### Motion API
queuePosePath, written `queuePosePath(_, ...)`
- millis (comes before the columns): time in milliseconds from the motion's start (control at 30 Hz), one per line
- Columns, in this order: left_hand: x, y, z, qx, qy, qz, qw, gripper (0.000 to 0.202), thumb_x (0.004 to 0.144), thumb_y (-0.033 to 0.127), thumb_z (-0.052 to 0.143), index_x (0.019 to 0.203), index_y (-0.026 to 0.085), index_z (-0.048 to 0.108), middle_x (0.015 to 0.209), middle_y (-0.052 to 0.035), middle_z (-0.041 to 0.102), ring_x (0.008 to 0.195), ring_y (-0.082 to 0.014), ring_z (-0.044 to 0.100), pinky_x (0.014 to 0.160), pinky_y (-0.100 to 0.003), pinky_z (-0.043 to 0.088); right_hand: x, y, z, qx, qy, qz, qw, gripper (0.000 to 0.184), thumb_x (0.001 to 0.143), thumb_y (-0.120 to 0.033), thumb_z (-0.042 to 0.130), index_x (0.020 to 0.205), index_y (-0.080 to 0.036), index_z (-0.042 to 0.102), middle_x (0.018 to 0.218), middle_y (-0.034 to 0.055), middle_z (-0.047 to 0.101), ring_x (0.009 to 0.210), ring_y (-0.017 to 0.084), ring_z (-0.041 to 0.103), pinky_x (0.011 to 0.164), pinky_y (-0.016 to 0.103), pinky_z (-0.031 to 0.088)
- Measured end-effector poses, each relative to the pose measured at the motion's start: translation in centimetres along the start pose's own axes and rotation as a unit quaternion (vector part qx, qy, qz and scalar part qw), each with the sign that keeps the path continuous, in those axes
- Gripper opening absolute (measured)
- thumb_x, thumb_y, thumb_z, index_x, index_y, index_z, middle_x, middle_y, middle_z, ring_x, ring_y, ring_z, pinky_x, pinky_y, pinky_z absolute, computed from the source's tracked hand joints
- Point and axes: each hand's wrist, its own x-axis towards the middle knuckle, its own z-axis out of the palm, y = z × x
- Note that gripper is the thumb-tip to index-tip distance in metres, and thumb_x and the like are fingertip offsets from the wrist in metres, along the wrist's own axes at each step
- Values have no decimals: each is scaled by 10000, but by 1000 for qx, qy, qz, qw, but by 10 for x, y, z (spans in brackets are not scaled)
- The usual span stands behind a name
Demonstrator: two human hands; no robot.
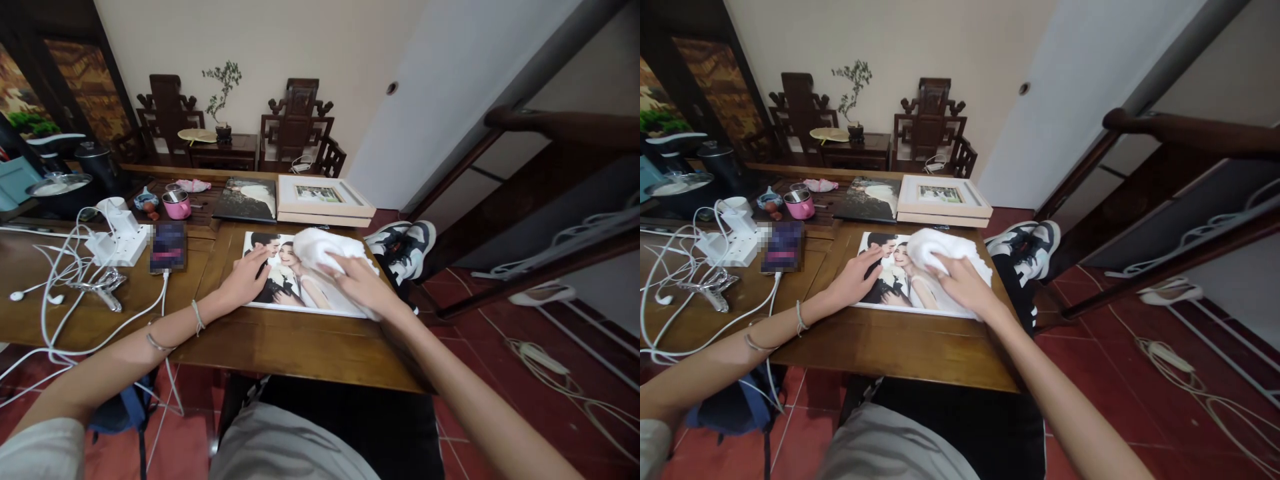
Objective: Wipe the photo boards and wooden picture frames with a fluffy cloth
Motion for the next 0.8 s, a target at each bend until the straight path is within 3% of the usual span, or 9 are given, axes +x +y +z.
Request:
queuePosePath(100,1,-4,2,0,6,3,1000,403,965,233,399,1335,130,520,1456,-131,478,1417,-262,346,1130,-489,339,50,-21,2,73,-17,-11,997,403,953,-373,383,1180,-166,644,1223,126,671,1125,334,602,963,481,458)
queuePosePath(167,2,-6,4,-4,15,15,1000,394,956,224,417,1320,131,536,1434,-133,503,1404,-260,370,1132,-475,343,78,-40,8,104,-46,-36,993,396,959,-379,383,1177,-173,641,1060,107,727,944,299,668,857,443,514)
queuePosePath(233,3,-9,4,-9,28,29,999,383,948,216,428,1303,142,550,1409,-132,529,1372,-259,421,1123,-465,362,96,-58,17,112,-72,-56,990,385,955,-395,399,1173,-191,644,900,75,743,762,259,676,738,404,542)
queuePosePath(300,3,-10,5,-10,37,34,999,369,941,213,433,1279,148,565,1376,-134,557,1320,-264,483,1099,-465,394,103,-68,25,107,-83,-75,988,347,939,-386,436,1142,-219,664,874,52,741,738,244,666,727,388,539)
queuePosePath(400,3,-10,5,-7,38,32,999,361,940,214,426,1265,153,571,1348,-132,576,1287,-266,511,1082,-475,412,96,-59,29,86,-77,-87,990,324,912,-330,471,1149,-238,673,959,47,746,863,258,666,857,413,509)
queuePosePath(567,2,-10,6,-2,21,23,1000,403,959,227,398,1341,158,508,1443,-121,494,1396,-254,384,1128,-487,351,73,5,11,32,-25,-53,998,416,933,-333,409,1276,-194,601,1267,121,651,1187,344,558,1038,525,379)
queuePosePath(667,1,-8,4,-5,11,11,1000,430,973,234,371,1387,167,465,1472,-108,462,1417,-242,349,1138,-486,337,55,35,3,4,-5,-39,999,405,927,-313,394,1232,-163,615,1337,162,595,1249,383,511,1074,601,298)
queuePosePath(800,0,-6,4,-7,4,4,1000,448,973,226,356,1409,176,442,1489,-97,440,1433,-238,317,1145,-492,322,6,32,5,-40,-10,-93,995,336,869,-232,438,1115,-147,650,1437,188,489,1362,380,383,1117,647,188)
